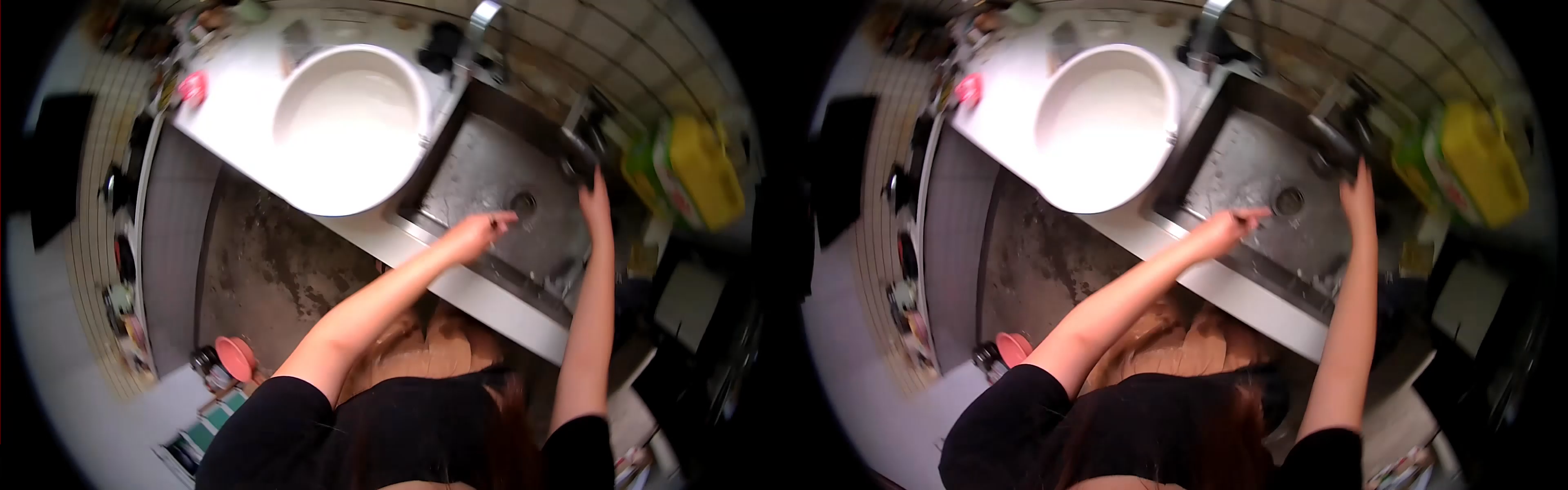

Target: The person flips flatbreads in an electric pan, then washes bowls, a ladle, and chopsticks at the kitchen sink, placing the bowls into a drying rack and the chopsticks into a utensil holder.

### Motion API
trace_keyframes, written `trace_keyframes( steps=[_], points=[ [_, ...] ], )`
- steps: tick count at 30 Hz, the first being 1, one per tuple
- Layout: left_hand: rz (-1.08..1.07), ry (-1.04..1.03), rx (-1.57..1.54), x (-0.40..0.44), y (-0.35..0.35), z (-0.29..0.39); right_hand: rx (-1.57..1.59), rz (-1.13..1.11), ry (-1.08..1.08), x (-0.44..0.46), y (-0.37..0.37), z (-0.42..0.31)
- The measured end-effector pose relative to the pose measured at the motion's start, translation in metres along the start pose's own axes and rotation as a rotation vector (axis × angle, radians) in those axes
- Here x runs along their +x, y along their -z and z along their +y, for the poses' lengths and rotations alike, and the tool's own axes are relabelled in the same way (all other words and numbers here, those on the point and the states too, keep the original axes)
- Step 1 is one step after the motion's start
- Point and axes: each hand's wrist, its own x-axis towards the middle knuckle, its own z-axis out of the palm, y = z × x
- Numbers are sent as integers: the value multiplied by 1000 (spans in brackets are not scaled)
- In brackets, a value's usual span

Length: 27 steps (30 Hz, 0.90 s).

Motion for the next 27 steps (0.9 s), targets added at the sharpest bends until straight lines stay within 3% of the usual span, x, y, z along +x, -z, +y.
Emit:
trace_keyframes(
  steps=[2,4,7,8,9,12,15,16,17,18,19,20,21,23,25,27],
  points=[
    [79,-200,-90,-21,-1,-9,-13,-117,89,-45,-13,7],
    [126,-271,-137,-51,4,-11,-58,-339,-70,-83,1,-64],
    [241,-376,-177,-104,28,-20,-116,-646,36,-118,-2,-110],
    [232,-407,-260,-127,44,-26,-6,-753,-75,-125,0,-148],
    [227,-400,-320,-163,75,-23,95,-867,-196,-130,-1,-199],
    [327,-323,-284,-270,139,-46,238,-980,175,-154,-25,-299],
    [610,-230,-422,-370,202,-110,396,-1157,491,-175,-68,-426],
    [730,-212,-575,-399,216,-147,493,-1279,339,-183,-99,-455],
    [898,-126,-517,-424,229,-190,591,-1392,178,-192,-138,-476],
    [1084,1,-261,-447,238,-250,332,-1249,345,-203,-184,-497],
    [1168,415,49,-475,246,-286,77,-1086,500,-215,-228,-517],
    [1229,536,56,-503,251,-326,-312,-950,737,-233,-264,-535],
    [1377,355,-185,-525,255,-376,-695,-763,944,-248,-296,-558],
    [1479,332,-277,-566,278,-338,-65,-1016,906,-267,-339,-611],
    [1488,294,-122,-591,297,-292,98,-1080,982,-286,-357,-667],
    [1453,187,-178,-601,316,-283,62,-991,1140,-305,-373,-708]
  ],
)
